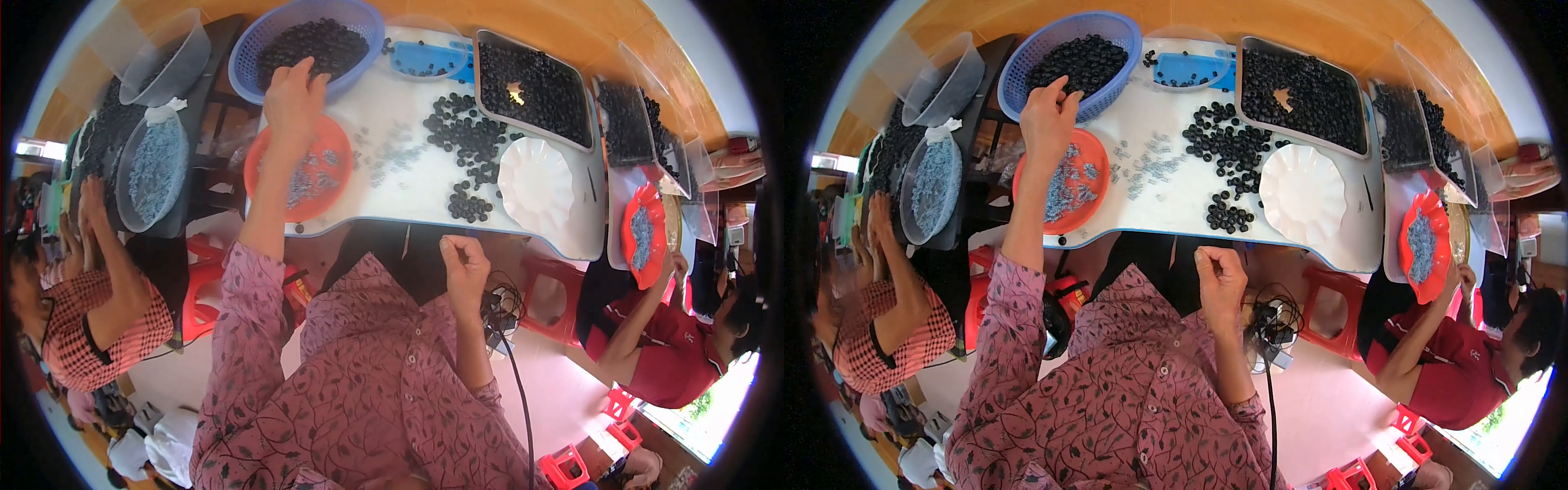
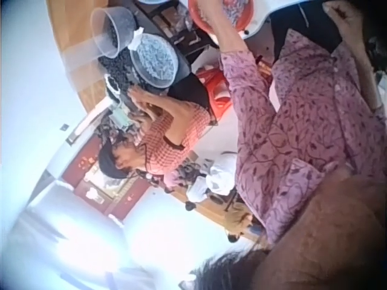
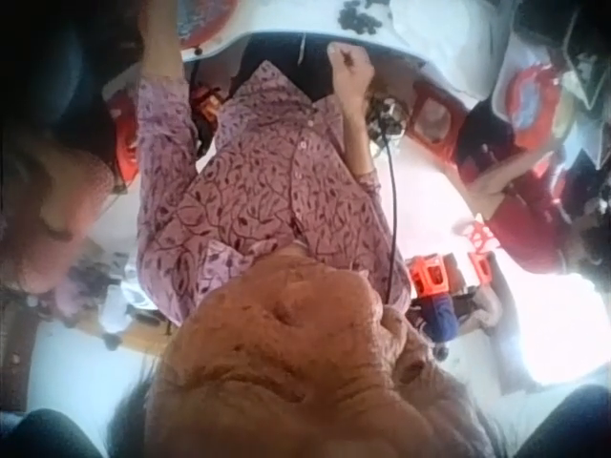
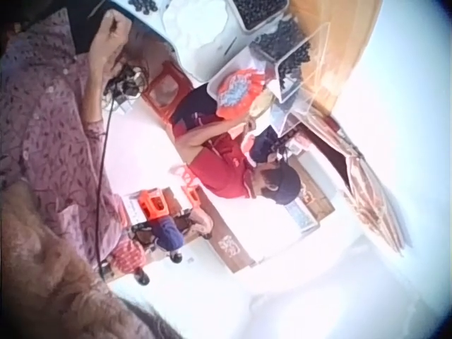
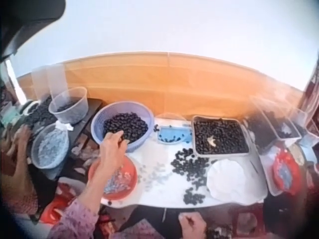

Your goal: The person sorts small black plastic parts by hand, taking them from a pile and placing them into separate sorting trays on a table.

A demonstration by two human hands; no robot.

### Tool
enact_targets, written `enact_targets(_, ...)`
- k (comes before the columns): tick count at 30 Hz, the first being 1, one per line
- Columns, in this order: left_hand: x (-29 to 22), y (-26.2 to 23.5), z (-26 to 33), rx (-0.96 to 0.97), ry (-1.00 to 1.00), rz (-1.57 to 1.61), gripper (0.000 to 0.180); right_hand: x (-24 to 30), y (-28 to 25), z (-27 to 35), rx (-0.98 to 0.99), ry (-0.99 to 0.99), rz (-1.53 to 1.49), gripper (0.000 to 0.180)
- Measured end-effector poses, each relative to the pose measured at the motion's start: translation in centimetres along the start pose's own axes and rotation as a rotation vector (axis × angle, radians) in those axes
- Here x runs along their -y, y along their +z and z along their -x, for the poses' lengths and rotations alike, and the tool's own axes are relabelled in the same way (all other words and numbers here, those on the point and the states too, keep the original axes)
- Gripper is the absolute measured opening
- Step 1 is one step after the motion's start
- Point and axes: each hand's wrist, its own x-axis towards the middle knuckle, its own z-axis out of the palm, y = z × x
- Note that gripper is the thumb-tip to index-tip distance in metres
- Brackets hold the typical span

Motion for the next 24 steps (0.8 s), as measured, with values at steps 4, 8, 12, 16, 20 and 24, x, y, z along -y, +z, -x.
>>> enact_targets(4, -3.9, 0.9, 5.8, -0.012, 0.297, 0.194, 0.017, 0.6, -0.6, -0.8, -0.076, -0.02, 0.142, 0.007)
enact_targets(8, -8.1, 4.0, 12.8, 0.269, 0.201, 0.479, 0.015, 0.1, -0.9, -1.8, -0.155, -0.243, 0.285, 0.011)
enact_targets(12, -10.2, 6.1, 15.4, 0.325, 0.255, 0.554, 0.016, 0.2, -0.6, -2.3, -0.153, -0.244, 0.335, 0.015)
enact_targets(16, -10.8, 6.6, 15.9, 0.425, 0.262, 0.495, 0.019, 0.4, -0.3, -2.8, -0.153, -0.208, 0.375, 0.017)
enact_targets(20, -10.4, 6.7, 15.9, 0.486, 0.3, 0.367, 0.021, 0.5, -0.2, -3.2, -0.158, -0.174, 0.388, 0.016)
enact_targets(24, -9.7, 6.5, 15.8, 0.504, 0.197, 0.415, 0.021, 0.0, -0.5, -3.4, -0.174, -0.247, 0.411, 0.015)
